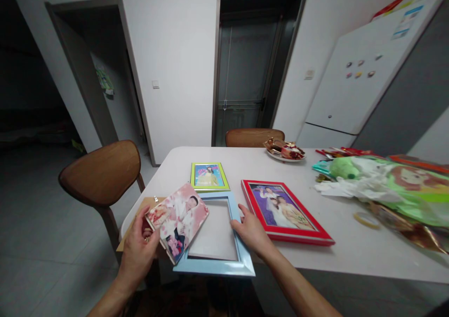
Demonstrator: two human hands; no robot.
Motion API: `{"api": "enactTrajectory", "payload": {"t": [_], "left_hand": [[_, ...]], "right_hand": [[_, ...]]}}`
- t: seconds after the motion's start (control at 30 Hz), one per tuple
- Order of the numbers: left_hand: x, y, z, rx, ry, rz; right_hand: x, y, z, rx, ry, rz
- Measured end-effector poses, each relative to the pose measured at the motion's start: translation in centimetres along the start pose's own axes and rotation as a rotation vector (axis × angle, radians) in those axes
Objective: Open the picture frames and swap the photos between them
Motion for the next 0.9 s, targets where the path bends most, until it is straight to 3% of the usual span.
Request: {"api": "enactTrajectory", "payload": {"t": [0.1,0.27,0.43,0.53,0.63,0.73,0.83,0.9], "left_hand": [[2.3,-0.7,-0.6,0.033,0.102,0.006],[3.7,-2.9,-0.7,0.122,0.326,0.148],[3.2,-4.1,-1.0,0.122,0.489,0.242],[1.8,-4.4,-0.1,0.2,0.493,0.362],[0.8,-4.5,1.8,0.335,0.488,0.491],[1.0,-4.3,3.4,0.415,0.463,0.526],[1.1,-3.3,3.4,0.371,0.325,0.493],[0.8,-2.0,2.5,0.287,0.151,0.367]], "right_hand": [[-0.6,0.4,0.3,-0.001,-0.281,-0.09],[-0.4,0.3,0.8,0.009,-0.488,-0.175],[-0.2,0.0,1.0,0.005,-0.609,-0.233],[0.4,-0.2,0.9,-0.029,-0.621,-0.261],[2.1,-0.8,0.9,-0.082,-0.509,-0.355],[3.6,-1.4,2.2,0.047,-0.215,-0.363],[4.6,-1.8,4.1,0.186,0.091,-0.309],[4.8,-1.8,5.3,0.23,0.247,-0.231]]}}
Point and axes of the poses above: each hand's wrist, its own y-axis towards the middle knuckle, its own z-axis out of the palm, x = y × z, the point moved 5 cm from there along y, towards the middle knuckle, and after that the axes turned 5 degrees about -z, right-handed, at the moved point
